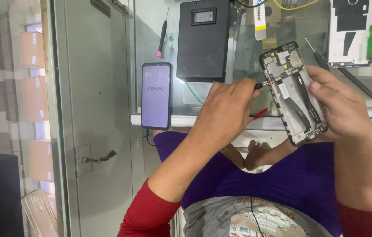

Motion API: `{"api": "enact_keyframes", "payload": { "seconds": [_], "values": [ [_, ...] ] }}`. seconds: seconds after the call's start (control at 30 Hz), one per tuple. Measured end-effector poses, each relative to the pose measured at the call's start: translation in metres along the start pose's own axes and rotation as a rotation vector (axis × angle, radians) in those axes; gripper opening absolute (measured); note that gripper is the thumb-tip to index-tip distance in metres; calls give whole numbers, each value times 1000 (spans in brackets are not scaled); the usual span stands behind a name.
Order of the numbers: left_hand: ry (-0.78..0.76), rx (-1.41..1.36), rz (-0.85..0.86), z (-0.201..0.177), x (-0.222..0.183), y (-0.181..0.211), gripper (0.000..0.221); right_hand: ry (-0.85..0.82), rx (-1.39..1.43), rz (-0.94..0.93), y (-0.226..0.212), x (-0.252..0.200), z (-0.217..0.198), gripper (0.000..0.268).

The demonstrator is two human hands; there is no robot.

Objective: Testing a smartphone motherboard using a DC power supply and multimeter probes to diagnose power issues.

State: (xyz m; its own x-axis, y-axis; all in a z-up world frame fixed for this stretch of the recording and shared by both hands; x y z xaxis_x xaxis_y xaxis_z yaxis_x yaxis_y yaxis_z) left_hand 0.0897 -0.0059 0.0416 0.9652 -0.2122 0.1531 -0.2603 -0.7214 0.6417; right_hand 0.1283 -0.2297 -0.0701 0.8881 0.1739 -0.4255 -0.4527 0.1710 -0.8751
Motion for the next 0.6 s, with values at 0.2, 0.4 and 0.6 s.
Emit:
{"api": "enact_keyframes", "payload": {
  "seconds": [0.2,0.4,0.6],
  "values": [
    [75,87,0,-2,1,2,18,-33,78,-21,-1,-4,4,46],
    [193,221,91,-5,-2,5,13,-117,45,-39,-5,-4,9,45],
    [240,280,132,-8,-3,5,17,-137,81,-48,7,0,0,44]
  ]
}}
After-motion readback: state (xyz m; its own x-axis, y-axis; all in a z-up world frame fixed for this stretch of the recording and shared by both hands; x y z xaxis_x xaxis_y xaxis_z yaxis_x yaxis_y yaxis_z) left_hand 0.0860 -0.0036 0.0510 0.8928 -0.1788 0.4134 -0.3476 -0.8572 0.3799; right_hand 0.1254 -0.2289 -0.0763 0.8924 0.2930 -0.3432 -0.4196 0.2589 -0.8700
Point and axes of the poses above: each hand's wrist, its own x-axis towards the middle knuckle, its own z-axis out of the palm, y = z × x, the point moved 5 cm from there along x, towards the middle knuckle, and after that the axes turned 2 degrees about -z, right-handed, at the moved point
